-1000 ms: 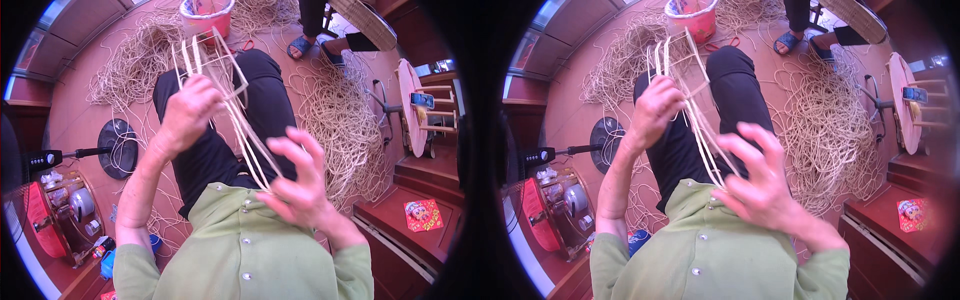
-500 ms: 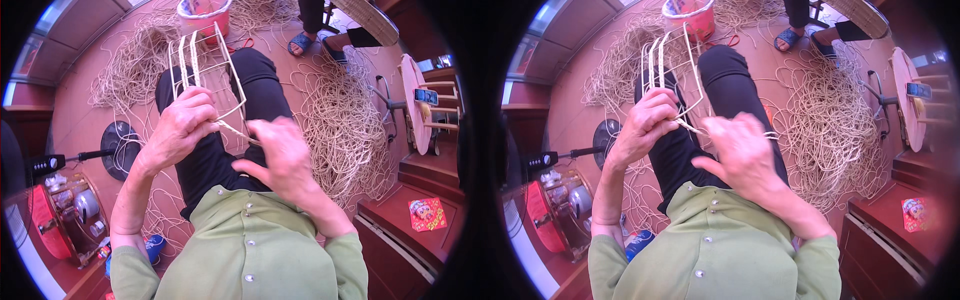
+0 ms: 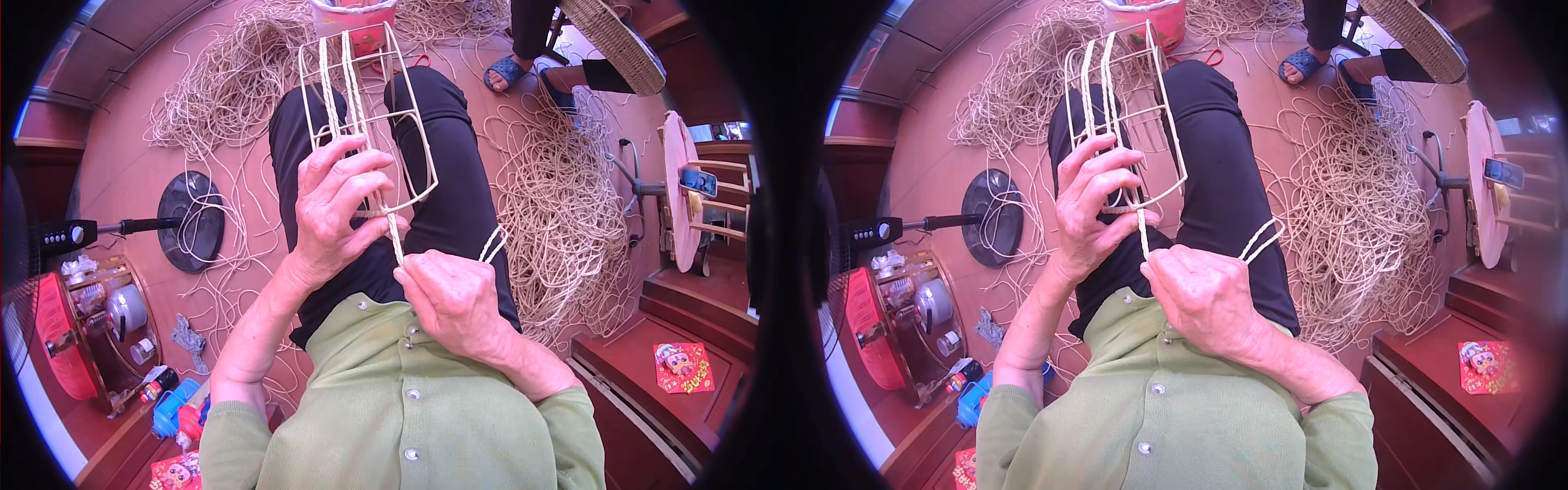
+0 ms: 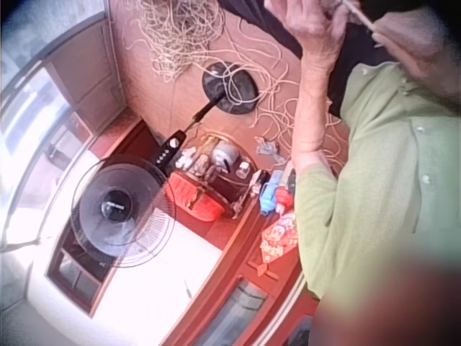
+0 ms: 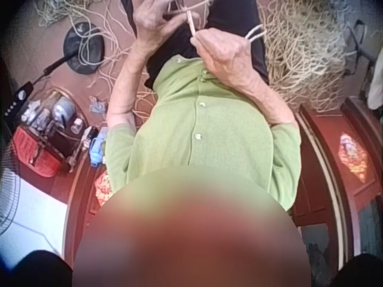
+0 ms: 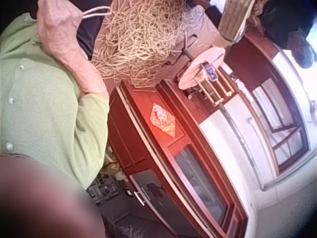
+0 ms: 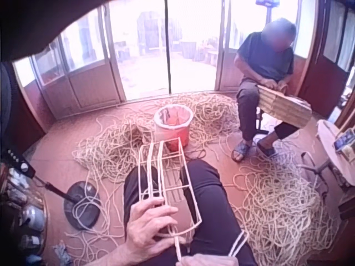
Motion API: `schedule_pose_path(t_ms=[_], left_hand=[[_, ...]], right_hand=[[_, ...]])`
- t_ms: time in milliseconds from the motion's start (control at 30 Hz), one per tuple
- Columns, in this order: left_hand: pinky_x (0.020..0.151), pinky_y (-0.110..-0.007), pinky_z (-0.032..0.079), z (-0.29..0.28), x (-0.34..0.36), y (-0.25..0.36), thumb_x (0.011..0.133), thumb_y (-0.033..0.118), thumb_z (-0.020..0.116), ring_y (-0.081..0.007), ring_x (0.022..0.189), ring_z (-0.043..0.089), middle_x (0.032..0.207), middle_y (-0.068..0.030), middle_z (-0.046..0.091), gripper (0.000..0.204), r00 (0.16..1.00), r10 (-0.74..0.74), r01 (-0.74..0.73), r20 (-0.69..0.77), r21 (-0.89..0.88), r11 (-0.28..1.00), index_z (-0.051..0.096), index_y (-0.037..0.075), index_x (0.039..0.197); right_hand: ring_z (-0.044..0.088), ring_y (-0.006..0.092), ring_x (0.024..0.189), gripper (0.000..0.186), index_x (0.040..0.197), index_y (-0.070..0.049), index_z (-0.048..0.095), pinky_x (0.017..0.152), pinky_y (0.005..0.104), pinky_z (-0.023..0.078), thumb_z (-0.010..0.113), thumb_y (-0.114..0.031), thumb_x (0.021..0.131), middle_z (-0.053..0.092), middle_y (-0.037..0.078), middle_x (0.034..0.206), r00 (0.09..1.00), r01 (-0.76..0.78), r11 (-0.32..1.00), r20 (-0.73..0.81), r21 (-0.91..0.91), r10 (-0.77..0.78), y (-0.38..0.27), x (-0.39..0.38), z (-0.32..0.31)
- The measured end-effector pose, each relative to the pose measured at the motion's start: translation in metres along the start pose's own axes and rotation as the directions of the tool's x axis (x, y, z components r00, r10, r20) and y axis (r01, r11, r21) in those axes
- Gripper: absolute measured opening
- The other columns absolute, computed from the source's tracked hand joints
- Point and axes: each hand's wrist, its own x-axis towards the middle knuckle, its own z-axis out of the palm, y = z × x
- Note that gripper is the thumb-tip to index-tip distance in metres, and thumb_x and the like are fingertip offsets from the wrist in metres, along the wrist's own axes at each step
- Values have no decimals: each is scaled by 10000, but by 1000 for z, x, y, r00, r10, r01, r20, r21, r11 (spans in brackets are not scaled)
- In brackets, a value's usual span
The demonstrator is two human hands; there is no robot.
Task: Weaving a basket using traditional materials.
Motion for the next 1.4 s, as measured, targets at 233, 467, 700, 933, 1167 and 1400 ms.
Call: schedule_pose_path(t_ms=[233, 467, 700, 933, 1167, 1400], left_hand=[[1096, -506, 394, 9, -8, 4, 645, 412, 936, -382, 1275, 513, 1320, -161, 593, 753, 973, -23, 30, -232, 27, 999, 601, 56, 1218], [1012, -508, 483, 15, -15, 9, 607, 343, 939, -312, 1079, 545, 1078, -84, 584, 517, 962, -56, 56, -267, -9, 998, 725, 101, 1011], [1032, -533, 494, 20, -28, 17, 654, 180, 930, -295, 1065, 587, 1020, -70, 621, 411, 956, -14, 19, -294, 14, 1000, 732, 68, 996], [967, -507, 511, 25, -24, 25, 650, 104, 894, -254, 927, 648, 924, -51, 674, 304, 952, 77, -70, -298, 37, 997, 719, 60, 895], [989, -510, 486, 23, -19, 25, 712, 126, 889, -260, 896, 640, 902, -52, 670, 265, 951, 2, -6, -310, -13, 1000, 709, 74, 898], [987, -505, 472, 26, -17, 24, 725, 123, 881, -258, 860, 620, 864, -48, 657, 257, 935, -119, 103, -335, -64, 993, 724, 77, 924]], right_hand=[[617, 282, 591, 92, 891, -7, 617, 541, 385, 470, 709, -13, 891, 569, 116, 691, 1000, 20, 1000, 0, -1, -20, -7, -1, 2], [613, 236, 582, 192, 832, -54, 539, 538, 366, 486, 724, -76, 879, 530, 67, 671, 998, 59, 995, 36, -81, -56, -10, 3, -10], [630, 282, 601, 97, 890, 2, 614, 545, 382, 485, 710, -8, 889, 580, 115, 702, 1000, 4, 1000, 12, 9, -5, 0, -9, 6], [623, 264, 593, 172, 846, -44, 555, 547, 384, 496, 721, -57, 889, 558, 86, 683, 998, 8, 998, -63, 59, -5, 3, -14, 11], [637, 235, 613, 192, 829, -76, 561, 547, 378, 492, 728, -148, 891, 571, 67, 696, 979, 202, 963, 20, -178, -201, 7, 30, -39], [683, 254, 648, 181, 872, -30, 691, 599, 354, 528, 794, -178, 849, 671, 72, 720, 989, -50, 998, 140, 33, 44, 71, 117, -55]])
